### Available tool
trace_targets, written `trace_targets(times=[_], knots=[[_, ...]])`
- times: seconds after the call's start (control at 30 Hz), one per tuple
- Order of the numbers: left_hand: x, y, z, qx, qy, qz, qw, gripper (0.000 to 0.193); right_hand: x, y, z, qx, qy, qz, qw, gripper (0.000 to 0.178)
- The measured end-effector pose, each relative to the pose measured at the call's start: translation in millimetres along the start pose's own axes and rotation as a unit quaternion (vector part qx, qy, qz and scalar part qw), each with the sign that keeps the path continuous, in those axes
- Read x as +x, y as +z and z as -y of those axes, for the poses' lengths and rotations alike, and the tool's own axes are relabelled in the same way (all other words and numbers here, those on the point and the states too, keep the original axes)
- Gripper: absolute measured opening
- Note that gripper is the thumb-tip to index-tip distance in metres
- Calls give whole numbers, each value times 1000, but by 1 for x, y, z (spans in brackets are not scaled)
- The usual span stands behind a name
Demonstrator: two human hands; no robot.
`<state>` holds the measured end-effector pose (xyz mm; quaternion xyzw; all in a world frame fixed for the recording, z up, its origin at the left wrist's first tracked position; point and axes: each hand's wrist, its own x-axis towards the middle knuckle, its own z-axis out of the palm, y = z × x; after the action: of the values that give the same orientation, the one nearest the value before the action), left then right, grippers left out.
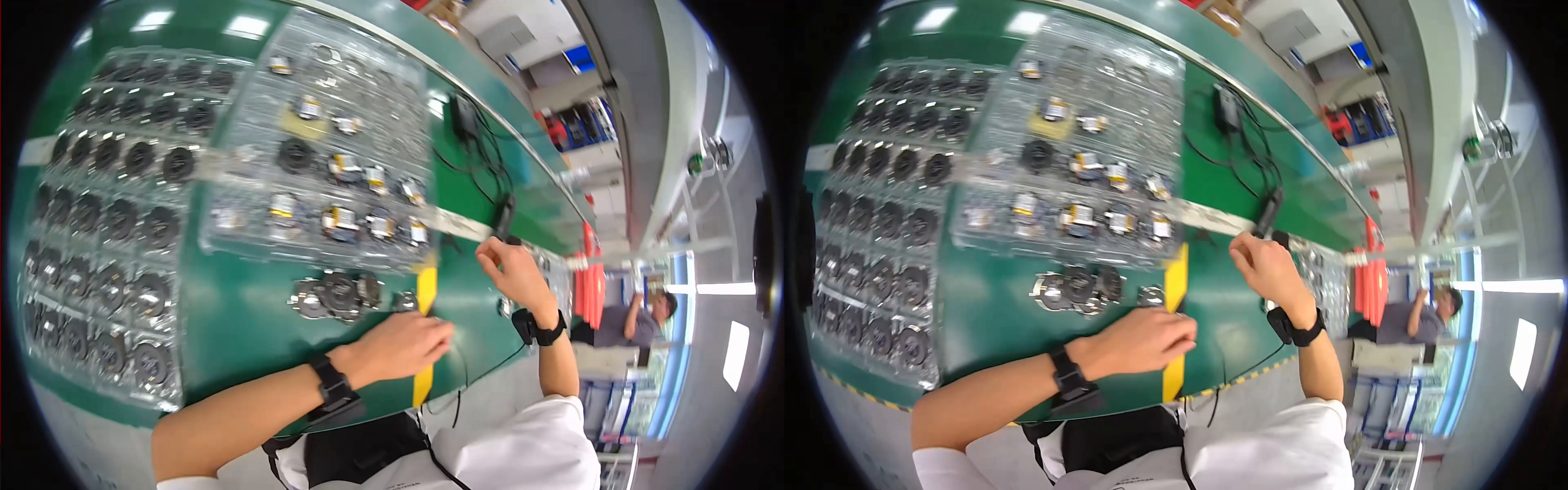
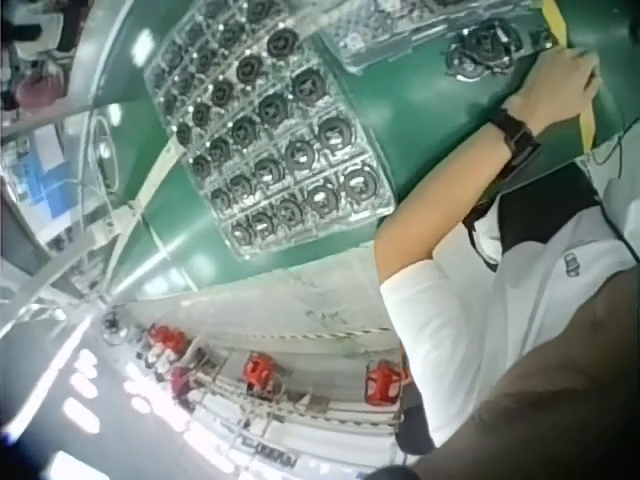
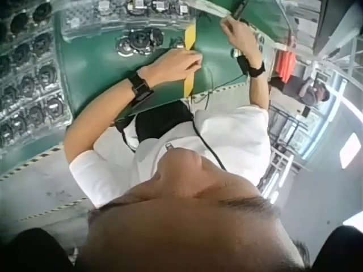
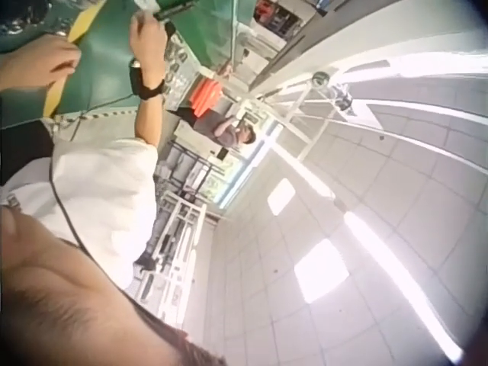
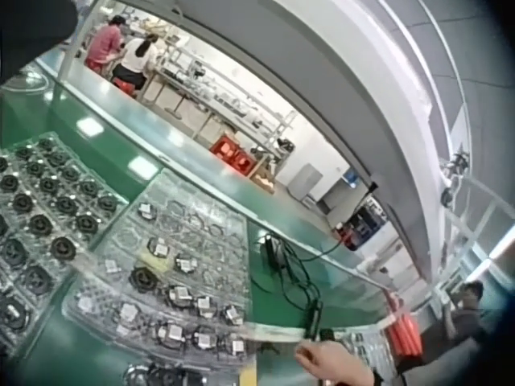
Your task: Assemble small electronic components by placing them into housings and securing them with an electric screwdriver.
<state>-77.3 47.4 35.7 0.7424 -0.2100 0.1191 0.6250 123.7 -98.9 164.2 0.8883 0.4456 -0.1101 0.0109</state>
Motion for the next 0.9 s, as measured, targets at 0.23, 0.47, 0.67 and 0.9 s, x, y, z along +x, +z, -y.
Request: trace_targets(times=[0.23, 0.47, 0.67, 0.9], knots=[[4, -3, -7, 11, -19, 14, 1000, 13, -131, 50, -125, -13, 268, 69, 961, 26], [2, -2, -9, 27, -29, 5, 999, 11, -137, 62, -109, 204, 293, -11, 934, 33], [3, -1, -8, 24, -21, 0, 999, 11, -139, 58, -94, 146, 152, -30, 977, 30], [3, -4, -9, 22, -27, 3, 999, 11, -134, 39, -71, 308, 261, 96, 910, 19]])
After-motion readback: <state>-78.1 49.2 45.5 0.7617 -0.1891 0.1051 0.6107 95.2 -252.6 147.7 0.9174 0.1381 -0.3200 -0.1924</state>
